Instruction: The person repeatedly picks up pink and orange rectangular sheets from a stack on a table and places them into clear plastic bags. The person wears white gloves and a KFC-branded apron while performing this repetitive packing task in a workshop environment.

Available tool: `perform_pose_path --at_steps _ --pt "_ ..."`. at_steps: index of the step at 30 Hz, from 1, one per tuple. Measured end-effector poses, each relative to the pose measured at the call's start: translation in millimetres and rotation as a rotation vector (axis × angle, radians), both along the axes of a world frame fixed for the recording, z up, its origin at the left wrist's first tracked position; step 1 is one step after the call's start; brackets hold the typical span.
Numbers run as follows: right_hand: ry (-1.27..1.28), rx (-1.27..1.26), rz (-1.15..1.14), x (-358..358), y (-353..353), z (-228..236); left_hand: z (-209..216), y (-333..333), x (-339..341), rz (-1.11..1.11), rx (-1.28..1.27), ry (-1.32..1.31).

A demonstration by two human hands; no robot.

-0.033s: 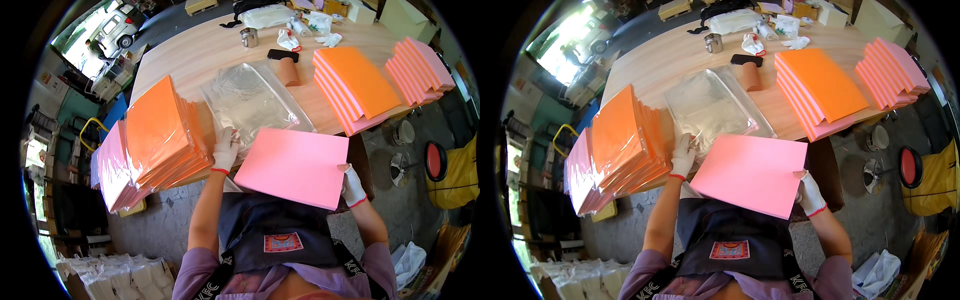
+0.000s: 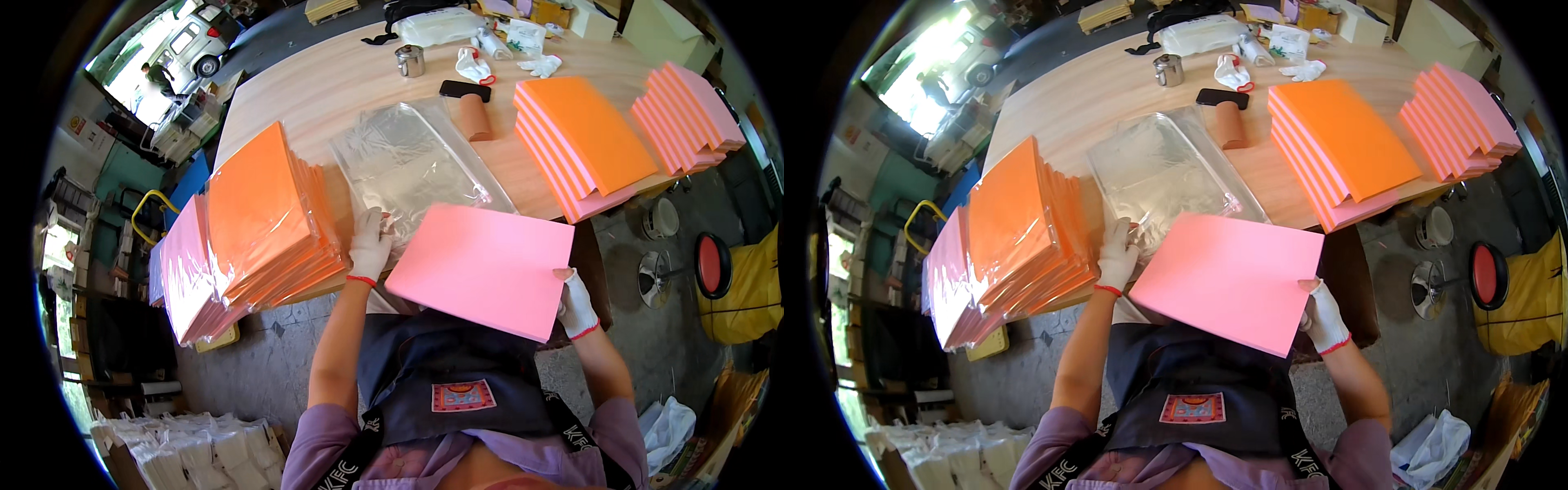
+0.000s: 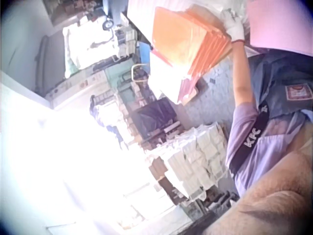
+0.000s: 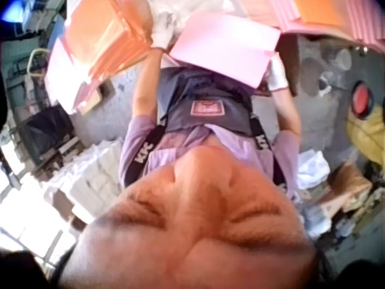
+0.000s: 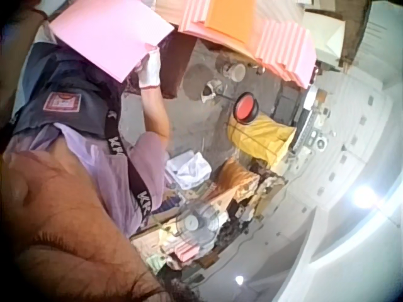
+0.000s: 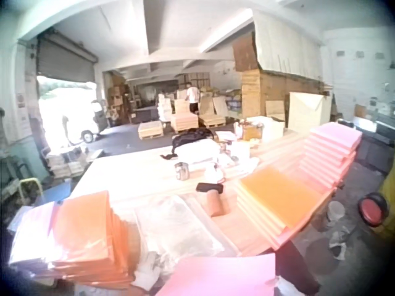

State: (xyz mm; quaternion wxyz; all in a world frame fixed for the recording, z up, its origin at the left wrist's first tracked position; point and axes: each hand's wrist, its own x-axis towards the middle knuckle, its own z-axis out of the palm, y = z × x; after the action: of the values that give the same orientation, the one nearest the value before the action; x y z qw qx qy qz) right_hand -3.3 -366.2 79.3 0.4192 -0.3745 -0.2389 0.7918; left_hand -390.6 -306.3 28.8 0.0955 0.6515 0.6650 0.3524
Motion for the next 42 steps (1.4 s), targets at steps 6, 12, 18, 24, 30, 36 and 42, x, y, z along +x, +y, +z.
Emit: perform_pose_path --at_steps 6,12,18,24,30,36,42 --pt "0.251 0.019 -0.163 -10.8 4.7 -38.8 5.5 -5.1 0.7 0.059 0.055 0.137" --pt "0.405 0.096 -0.101 -30.4 -0.7 -51.0 13.1 3.8 11.8 0.109 0.095 -0.176" --pt "0.384 0.044 -0.178 -41.1 -5.1 -56.3 45.0 -2.1 15.9 0.153 0.001 -0.138" --pt "0.335 0.043 -0.215 -49.2 -6.7 -60.1 17.1 -31.5 24.6 -0.156 0.178 0.067" --pt "0.367 0.121 -0.139 -66.4 -8.4 -48.7 -39.7 -37.0 81.0 0.225 0.373 -0.998" --pt "0.147 0.111 -0.247 -96.8 9.9 -47.6 -25.5 -31.8 84.8 0.273 -0.092 -1.475" --pt "0.093 0.165 -0.251 -117.3 -5.8 -55.4 -56.6 -88.8 105.8 0.161 -0.207 -1.284"
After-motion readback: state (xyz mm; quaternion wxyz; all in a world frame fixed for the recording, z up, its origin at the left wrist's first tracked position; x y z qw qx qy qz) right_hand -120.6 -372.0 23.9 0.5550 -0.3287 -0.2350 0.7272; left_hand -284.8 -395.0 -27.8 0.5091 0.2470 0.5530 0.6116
